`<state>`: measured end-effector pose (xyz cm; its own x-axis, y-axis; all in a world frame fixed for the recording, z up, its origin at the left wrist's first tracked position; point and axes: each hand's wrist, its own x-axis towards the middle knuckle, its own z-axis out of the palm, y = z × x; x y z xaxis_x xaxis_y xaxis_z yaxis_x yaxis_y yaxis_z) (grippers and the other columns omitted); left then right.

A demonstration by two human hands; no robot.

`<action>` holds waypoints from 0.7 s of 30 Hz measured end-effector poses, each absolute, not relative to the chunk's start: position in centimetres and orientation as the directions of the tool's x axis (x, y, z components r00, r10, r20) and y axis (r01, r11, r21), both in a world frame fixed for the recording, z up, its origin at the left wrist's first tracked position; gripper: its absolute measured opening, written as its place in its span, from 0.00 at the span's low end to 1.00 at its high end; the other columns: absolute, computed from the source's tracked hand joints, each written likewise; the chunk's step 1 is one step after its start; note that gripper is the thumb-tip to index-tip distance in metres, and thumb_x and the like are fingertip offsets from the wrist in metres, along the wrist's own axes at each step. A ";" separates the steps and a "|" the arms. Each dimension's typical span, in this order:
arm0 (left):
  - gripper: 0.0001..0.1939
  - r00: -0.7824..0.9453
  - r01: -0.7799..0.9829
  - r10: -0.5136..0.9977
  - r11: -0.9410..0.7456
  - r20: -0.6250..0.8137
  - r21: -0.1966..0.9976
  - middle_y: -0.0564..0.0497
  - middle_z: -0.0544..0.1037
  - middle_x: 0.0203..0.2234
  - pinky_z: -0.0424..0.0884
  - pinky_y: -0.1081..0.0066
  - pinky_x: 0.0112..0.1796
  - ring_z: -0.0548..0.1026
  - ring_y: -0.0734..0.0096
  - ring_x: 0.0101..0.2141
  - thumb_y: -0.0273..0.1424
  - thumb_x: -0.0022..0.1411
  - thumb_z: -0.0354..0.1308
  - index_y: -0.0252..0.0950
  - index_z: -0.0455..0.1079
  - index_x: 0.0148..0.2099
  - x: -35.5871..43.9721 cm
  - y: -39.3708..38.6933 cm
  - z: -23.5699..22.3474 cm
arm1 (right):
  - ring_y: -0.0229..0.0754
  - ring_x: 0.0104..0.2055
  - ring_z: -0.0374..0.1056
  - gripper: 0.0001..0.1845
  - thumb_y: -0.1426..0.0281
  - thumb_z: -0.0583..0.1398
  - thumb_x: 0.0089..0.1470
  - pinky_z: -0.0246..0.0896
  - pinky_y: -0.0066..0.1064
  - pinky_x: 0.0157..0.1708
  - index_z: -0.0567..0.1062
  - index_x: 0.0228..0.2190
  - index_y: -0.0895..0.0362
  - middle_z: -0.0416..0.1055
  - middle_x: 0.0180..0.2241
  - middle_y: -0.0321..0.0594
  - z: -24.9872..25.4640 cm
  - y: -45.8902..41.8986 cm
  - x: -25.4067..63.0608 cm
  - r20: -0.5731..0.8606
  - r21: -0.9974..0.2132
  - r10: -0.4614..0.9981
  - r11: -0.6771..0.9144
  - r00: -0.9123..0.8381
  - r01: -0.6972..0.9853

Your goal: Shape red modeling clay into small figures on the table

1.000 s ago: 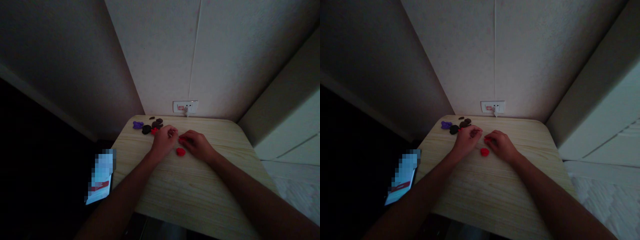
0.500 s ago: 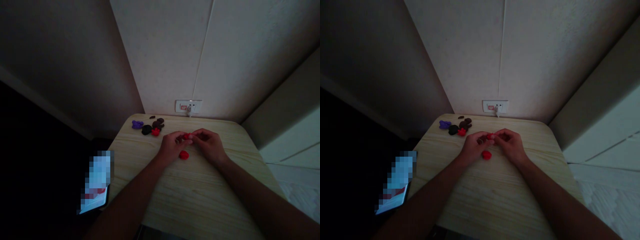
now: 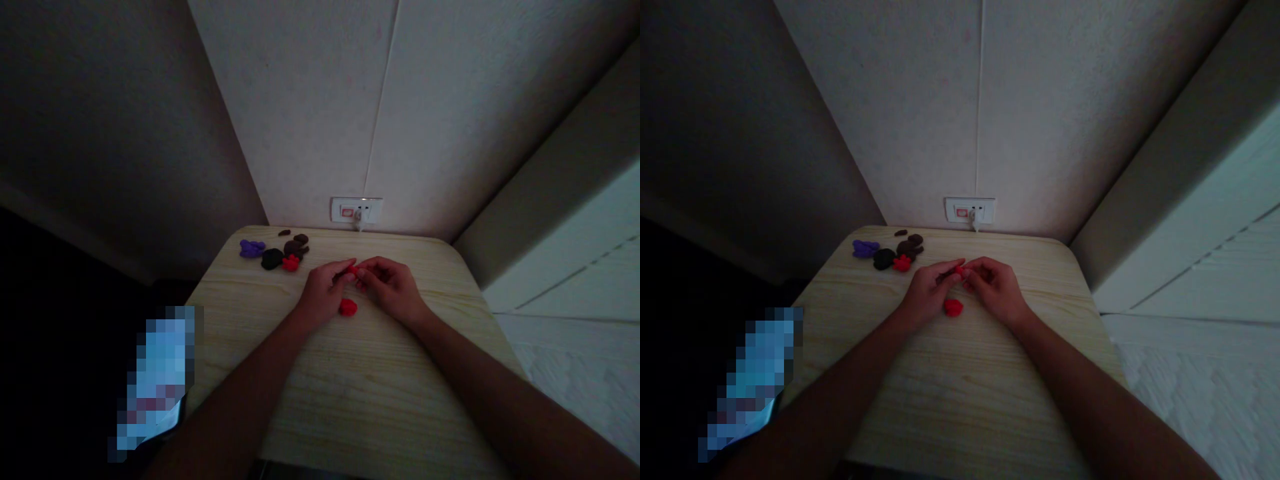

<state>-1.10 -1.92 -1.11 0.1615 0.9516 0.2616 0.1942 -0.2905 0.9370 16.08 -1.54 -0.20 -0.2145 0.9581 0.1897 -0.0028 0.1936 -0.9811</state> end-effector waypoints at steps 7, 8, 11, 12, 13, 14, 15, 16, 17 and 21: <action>0.18 0.205 0.286 0.933 -0.346 0.296 0.894 0.43 0.82 0.49 0.73 0.61 0.51 0.79 0.59 0.48 0.33 0.65 0.60 0.36 0.77 0.55 -1.4 -2.1 -0.6 | 0.41 0.31 0.73 0.17 0.57 0.72 0.47 0.70 0.34 0.34 0.82 0.36 0.54 0.80 0.31 0.40 -0.5 -1.4 16.1 0.195 -0.981 0.961 0.189 -0.194 -0.050; 0.18 0.201 0.290 0.934 -0.346 0.296 0.892 0.43 0.82 0.48 0.73 0.62 0.50 0.79 0.59 0.47 0.33 0.64 0.61 0.36 0.77 0.54 -1.4 -2.2 -0.5 | 0.41 0.31 0.73 0.17 0.57 0.72 0.46 0.70 0.34 0.34 0.82 0.35 0.54 0.80 0.31 0.40 -0.5 -1.4 16.2 0.194 -0.981 0.961 0.190 -0.195 -0.042; 0.16 0.188 0.225 0.940 -0.322 0.284 0.919 0.43 0.83 0.44 0.74 0.64 0.46 0.80 0.61 0.43 0.32 0.62 0.62 0.35 0.78 0.52 -1.3 -2.2 -0.6 | 0.40 0.28 0.71 0.17 0.55 0.72 0.47 0.68 0.33 0.32 0.81 0.31 0.56 0.78 0.27 0.39 -0.5 -1.3 16.4 0.170 -0.985 0.964 0.165 -0.203 -0.044; 0.14 0.183 0.188 0.943 -0.312 0.279 0.931 0.44 0.83 0.42 0.74 0.65 0.45 0.80 0.62 0.41 0.31 0.62 0.62 0.35 0.79 0.50 -1.2 -2.2 -0.6 | 0.40 0.27 0.70 0.17 0.55 0.72 0.47 0.67 0.32 0.31 0.81 0.31 0.56 0.77 0.26 0.38 -0.5 -1.2 16.4 0.157 -0.987 0.965 0.149 -0.209 -0.057; 0.13 0.173 0.150 0.946 -0.300 0.274 0.942 0.45 0.84 0.39 0.74 0.66 0.43 0.80 0.63 0.39 0.30 0.61 0.62 0.34 0.79 0.47 -1.1 -2.2 -0.6 | 0.39 0.27 0.70 0.17 0.56 0.72 0.47 0.66 0.32 0.31 0.81 0.31 0.56 0.77 0.25 0.38 -0.4 -1.2 16.4 0.146 -0.988 0.966 0.133 -0.216 -0.074; 0.11 0.163 0.111 0.950 -0.286 0.266 0.952 0.46 0.83 0.36 0.74 0.67 0.42 0.80 0.64 0.37 0.30 0.60 0.63 0.34 0.79 0.45 -1.0 -2.2 -0.6 | 0.38 0.26 0.69 0.17 0.56 0.72 0.47 0.66 0.31 0.30 0.81 0.30 0.57 0.76 0.24 0.37 -0.4 -1.2 16.4 0.136 -0.989 0.966 0.118 -0.219 -0.094; 0.09 0.147 0.069 0.955 -0.270 0.258 0.960 0.47 0.83 0.34 0.74 0.67 0.41 0.80 0.65 0.36 0.30 0.59 0.63 0.34 0.79 0.43 -0.8 -2.1 -0.6 | 0.38 0.26 0.69 0.17 0.56 0.72 0.47 0.65 0.31 0.30 0.81 0.30 0.57 0.76 0.24 0.37 -0.4 -1.1 16.3 0.128 -0.988 0.967 0.105 -0.220 -0.114; 0.08 0.130 0.026 0.960 -0.252 0.247 0.967 0.48 0.83 0.32 0.74 0.68 0.39 0.79 0.66 0.34 0.29 0.57 0.65 0.34 0.79 0.40 -0.7 -2.1 -0.5 | 0.37 0.26 0.68 0.17 0.57 0.72 0.47 0.64 0.30 0.30 0.81 0.30 0.57 0.75 0.24 0.36 -0.3 -1.1 16.3 0.119 -0.987 0.968 0.091 -0.220 -0.134; 0.08 0.114 -0.017 0.966 -0.231 0.231 0.973 0.48 0.82 0.31 0.73 0.69 0.38 0.79 0.67 0.33 0.30 0.56 0.65 0.34 0.79 0.39 -0.6 -2.1 -0.4 | 0.36 0.26 0.67 0.16 0.57 0.72 0.47 0.63 0.29 0.29 0.80 0.29 0.58 0.75 0.23 0.36 -0.3 -1.1 16.2 0.109 -0.985 0.970 0.076 -0.216 -0.157; 0.08 0.097 -0.130 0.981 -0.157 0.170 0.979 0.51 0.80 0.25 0.71 0.71 0.32 0.75 0.71 0.26 0.32 0.54 0.68 0.33 0.79 0.36 -0.4 -1.9 -0.1 | 0.35 0.24 0.65 0.16 0.58 0.72 0.47 0.61 0.28 0.27 0.78 0.29 0.58 0.73 0.23 0.35 -0.1 -1.2 15.9 0.065 -0.976 0.975 0.018 -0.212 -0.218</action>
<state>-0.42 -1.93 -0.11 0.0968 0.9807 0.1699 -0.1297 -0.1568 0.9791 15.89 -1.21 -0.14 -0.2120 0.9751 0.0651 -0.2182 0.0177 -0.9757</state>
